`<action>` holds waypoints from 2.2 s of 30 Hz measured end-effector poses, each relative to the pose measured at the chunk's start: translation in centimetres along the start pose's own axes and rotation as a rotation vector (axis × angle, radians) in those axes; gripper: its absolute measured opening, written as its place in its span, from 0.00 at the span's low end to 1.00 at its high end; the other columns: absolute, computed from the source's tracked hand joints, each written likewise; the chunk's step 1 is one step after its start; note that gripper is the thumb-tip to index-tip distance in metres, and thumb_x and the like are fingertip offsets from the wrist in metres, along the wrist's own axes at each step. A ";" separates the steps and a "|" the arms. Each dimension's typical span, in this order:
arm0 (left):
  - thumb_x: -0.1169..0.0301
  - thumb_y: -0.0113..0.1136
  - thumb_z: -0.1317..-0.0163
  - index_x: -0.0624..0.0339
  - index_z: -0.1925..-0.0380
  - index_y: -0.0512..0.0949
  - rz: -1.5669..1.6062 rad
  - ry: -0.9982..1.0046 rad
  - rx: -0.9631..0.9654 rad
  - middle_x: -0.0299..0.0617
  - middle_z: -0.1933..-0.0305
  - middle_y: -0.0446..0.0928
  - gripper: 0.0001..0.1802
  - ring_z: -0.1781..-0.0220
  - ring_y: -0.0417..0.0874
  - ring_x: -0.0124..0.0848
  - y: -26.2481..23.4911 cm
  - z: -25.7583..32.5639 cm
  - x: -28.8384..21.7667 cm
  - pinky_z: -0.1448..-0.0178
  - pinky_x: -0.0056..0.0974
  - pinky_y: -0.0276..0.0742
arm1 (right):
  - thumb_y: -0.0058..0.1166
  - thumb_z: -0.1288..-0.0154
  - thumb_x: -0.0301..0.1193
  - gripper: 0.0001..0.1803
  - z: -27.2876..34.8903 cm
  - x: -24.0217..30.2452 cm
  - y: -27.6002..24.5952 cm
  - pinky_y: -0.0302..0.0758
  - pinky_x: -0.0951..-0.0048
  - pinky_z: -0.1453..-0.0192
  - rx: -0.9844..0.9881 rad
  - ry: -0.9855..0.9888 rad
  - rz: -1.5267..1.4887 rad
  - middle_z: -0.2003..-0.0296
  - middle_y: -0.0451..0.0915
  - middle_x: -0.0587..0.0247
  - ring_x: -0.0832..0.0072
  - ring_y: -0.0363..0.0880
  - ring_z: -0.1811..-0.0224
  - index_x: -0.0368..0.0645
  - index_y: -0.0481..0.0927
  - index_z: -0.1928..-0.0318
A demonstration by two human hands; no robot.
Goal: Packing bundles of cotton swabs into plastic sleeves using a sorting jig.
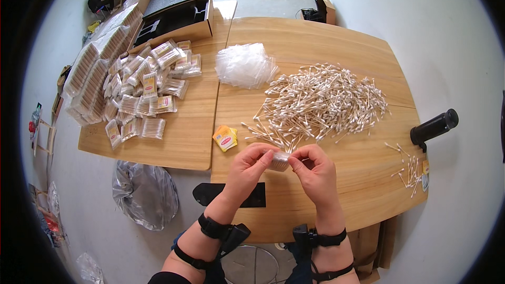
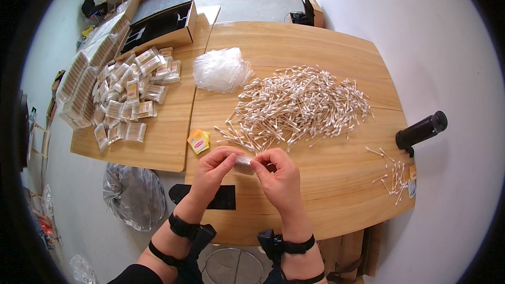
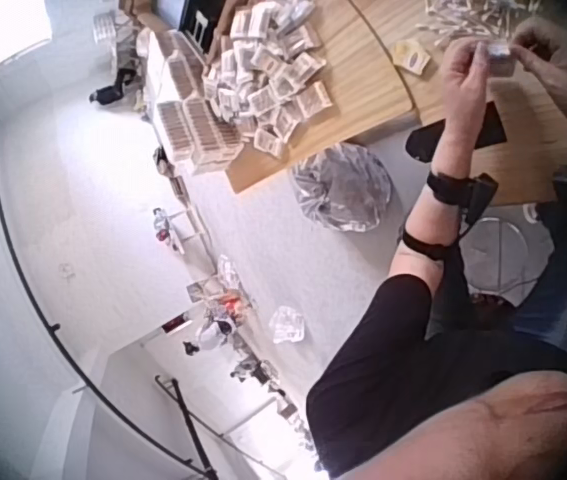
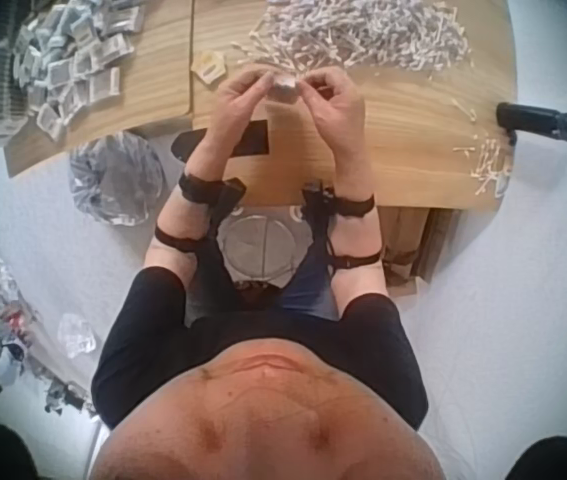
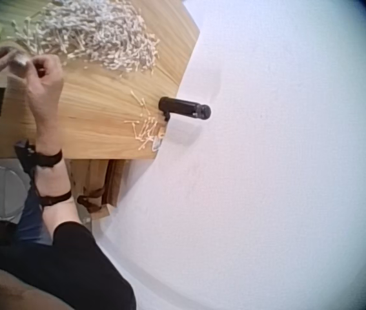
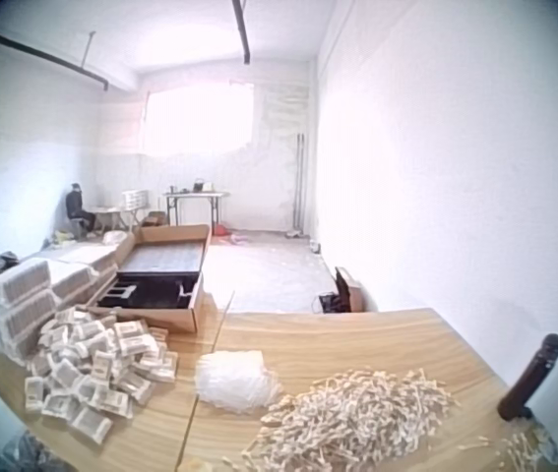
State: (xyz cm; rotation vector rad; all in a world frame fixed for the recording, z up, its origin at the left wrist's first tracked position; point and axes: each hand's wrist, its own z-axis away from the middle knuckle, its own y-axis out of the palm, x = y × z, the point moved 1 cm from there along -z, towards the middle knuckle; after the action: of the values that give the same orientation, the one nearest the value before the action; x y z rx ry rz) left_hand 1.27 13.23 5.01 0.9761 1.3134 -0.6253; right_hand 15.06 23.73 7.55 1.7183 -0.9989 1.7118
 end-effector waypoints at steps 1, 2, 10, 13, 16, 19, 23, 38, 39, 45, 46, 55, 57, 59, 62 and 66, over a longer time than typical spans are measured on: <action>0.72 0.56 0.28 0.65 0.54 0.82 0.000 0.000 0.000 0.36 0.53 0.79 0.10 0.51 0.77 0.23 -0.1 0.0 -0.1 0.45 0.29 0.71 | 0.64 0.38 0.22 0.04 0.0 0.0 0.0 0.74 0.78 0.65 0.002 0.007 0.007 0.70 0.78 0.64 0.79 0.77 0.71 0.37 0.81 0.65; 0.73 0.57 0.29 0.66 0.54 0.82 -0.021 -0.032 -0.005 0.37 0.53 0.79 0.10 0.51 0.77 0.23 -0.2 0.0 -0.1 0.45 0.29 0.72 | 0.64 0.38 0.22 0.04 0.0 -0.1 0.0 0.74 0.78 0.65 0.002 0.007 0.007 0.70 0.78 0.64 0.79 0.77 0.71 0.37 0.81 0.65; 0.76 0.62 0.33 0.67 0.58 0.84 -0.051 -0.043 -0.042 0.38 0.55 0.79 0.07 0.53 0.78 0.24 -0.9 -0.1 -0.2 0.49 0.28 0.73 | 0.63 0.39 0.21 0.03 -0.1 -0.4 -0.2 0.75 0.77 0.64 0.001 -0.068 0.065 0.70 0.78 0.63 0.77 0.78 0.69 0.36 0.81 0.66; 0.76 0.62 0.34 0.67 0.59 0.84 -0.072 -0.068 -0.041 0.37 0.58 0.79 0.07 0.55 0.78 0.24 -1.0 -0.3 0.0 0.51 0.27 0.73 | 0.63 0.39 0.20 0.03 -0.1 -0.5 -0.5 0.75 0.76 0.64 0.003 -0.019 0.000 0.69 0.78 0.62 0.77 0.78 0.69 0.36 0.82 0.66; 0.76 0.62 0.34 0.67 0.59 0.85 -0.150 -0.044 -0.030 0.36 0.59 0.79 0.07 0.56 0.78 0.23 -1.3 -0.3 0.1 0.51 0.27 0.73 | 0.62 0.39 0.20 0.03 -0.2 -0.3 -0.6 0.75 0.76 0.64 0.022 -0.065 0.065 0.69 0.78 0.62 0.76 0.77 0.69 0.36 0.81 0.66; 0.76 0.62 0.33 0.67 0.59 0.84 -0.217 0.004 -0.042 0.35 0.60 0.78 0.07 0.57 0.78 0.22 -1.1 -0.2 0.1 0.52 0.26 0.72 | 0.62 0.39 0.20 0.03 -0.3 0.1 -0.5 0.75 0.75 0.64 0.018 -0.119 0.124 0.69 0.78 0.61 0.75 0.77 0.69 0.36 0.81 0.66; 0.75 0.62 0.33 0.67 0.59 0.83 -0.091 -0.051 -0.057 0.34 0.59 0.78 0.07 0.57 0.77 0.21 -1.1 -0.2 -0.1 0.52 0.26 0.72 | 0.62 0.40 0.20 0.03 -0.3 0.4 -0.4 0.75 0.74 0.64 0.041 -0.162 0.165 0.69 0.78 0.61 0.73 0.77 0.69 0.36 0.80 0.66; 0.75 0.70 0.41 0.66 0.70 0.83 -0.320 0.075 -0.114 0.39 0.68 0.80 0.05 0.62 0.80 0.27 -1.3 -0.3 -0.6 0.56 0.31 0.74 | 0.62 0.42 0.19 0.04 -0.2 0.6 -0.7 0.73 0.74 0.65 0.039 -0.149 0.166 0.69 0.78 0.62 0.72 0.77 0.68 0.37 0.81 0.67; 0.75 0.70 0.41 0.66 0.70 0.83 -0.358 0.098 -0.116 0.39 0.68 0.80 0.06 0.63 0.80 0.28 -1.2 -0.3 -0.7 0.56 0.31 0.74 | 0.62 0.42 0.20 0.04 -0.2 0.5 -0.7 0.73 0.74 0.65 0.046 -0.169 0.177 0.69 0.78 0.62 0.72 0.77 0.67 0.37 0.81 0.67; 0.76 0.68 0.40 0.66 0.70 0.82 -0.415 0.141 -0.054 0.40 0.65 0.80 0.05 0.59 0.80 0.30 -0.4 -0.4 -1.8 0.51 0.33 0.74 | 0.63 0.43 0.21 0.04 -0.2 0.5 -0.4 0.74 0.71 0.63 0.057 -0.163 0.220 0.69 0.78 0.60 0.68 0.78 0.66 0.38 0.80 0.67; 0.76 0.68 0.40 0.66 0.70 0.82 -0.430 0.144 -0.069 0.40 0.65 0.80 0.05 0.59 0.80 0.30 -0.5 -0.3 -1.9 0.51 0.33 0.74 | 0.63 0.43 0.21 0.04 -0.2 0.6 0.1 0.74 0.71 0.63 0.056 -0.162 0.215 0.69 0.78 0.59 0.67 0.78 0.66 0.38 0.80 0.67; 0.77 0.66 0.42 0.65 0.69 0.80 -0.451 0.308 -0.064 0.46 0.64 0.79 0.04 0.60 0.82 0.40 0.4 0.2 -0.1 0.56 0.38 0.77 | 0.59 0.42 0.17 0.04 0.3 0.8 0.5 0.72 0.73 0.59 0.116 -0.210 0.243 0.67 0.75 0.60 0.71 0.75 0.64 0.37 0.78 0.67; 0.77 0.66 0.42 0.64 0.71 0.79 -0.450 0.376 -0.080 0.45 0.67 0.77 0.04 0.62 0.80 0.42 1.0 -0.1 0.4 0.59 0.40 0.76 | 0.58 0.41 0.16 0.05 0.5 0.5 0.2 0.70 0.74 0.57 0.086 -0.220 0.246 0.68 0.73 0.61 0.72 0.73 0.64 0.36 0.75 0.68; 0.76 0.65 0.41 0.65 0.71 0.77 -0.457 0.395 -0.056 0.46 0.66 0.75 0.06 0.61 0.78 0.44 1.3 -0.2 0.4 0.58 0.42 0.74 | 0.58 0.41 0.17 0.06 0.5 0.1 -0.2 0.68 0.75 0.57 0.109 -0.224 0.239 0.68 0.71 0.62 0.72 0.71 0.64 0.36 0.74 0.69; 0.76 0.64 0.42 0.65 0.71 0.76 -0.443 0.393 -0.077 0.46 0.65 0.75 0.06 0.59 0.77 0.45 1.1 0.0 0.3 0.57 0.43 0.73 | 0.58 0.40 0.18 0.07 0.4 -0.1 0.1 0.65 0.76 0.57 0.115 -0.234 0.266 0.68 0.69 0.63 0.72 0.68 0.64 0.36 0.72 0.69; 0.76 0.65 0.44 0.64 0.71 0.75 -0.473 0.408 -0.091 0.46 0.64 0.74 0.07 0.60 0.76 0.47 0.7 0.2 0.4 0.57 0.44 0.73 | 0.57 0.39 0.19 0.07 0.3 -0.2 1.1 0.63 0.76 0.58 0.125 -0.240 0.272 0.68 0.67 0.63 0.73 0.65 0.65 0.36 0.71 0.69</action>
State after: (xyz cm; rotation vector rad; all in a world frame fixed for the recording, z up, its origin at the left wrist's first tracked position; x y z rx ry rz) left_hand 2.05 13.45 4.73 0.7405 1.9495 -0.7375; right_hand 14.38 22.89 7.21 1.9790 -1.3084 1.7944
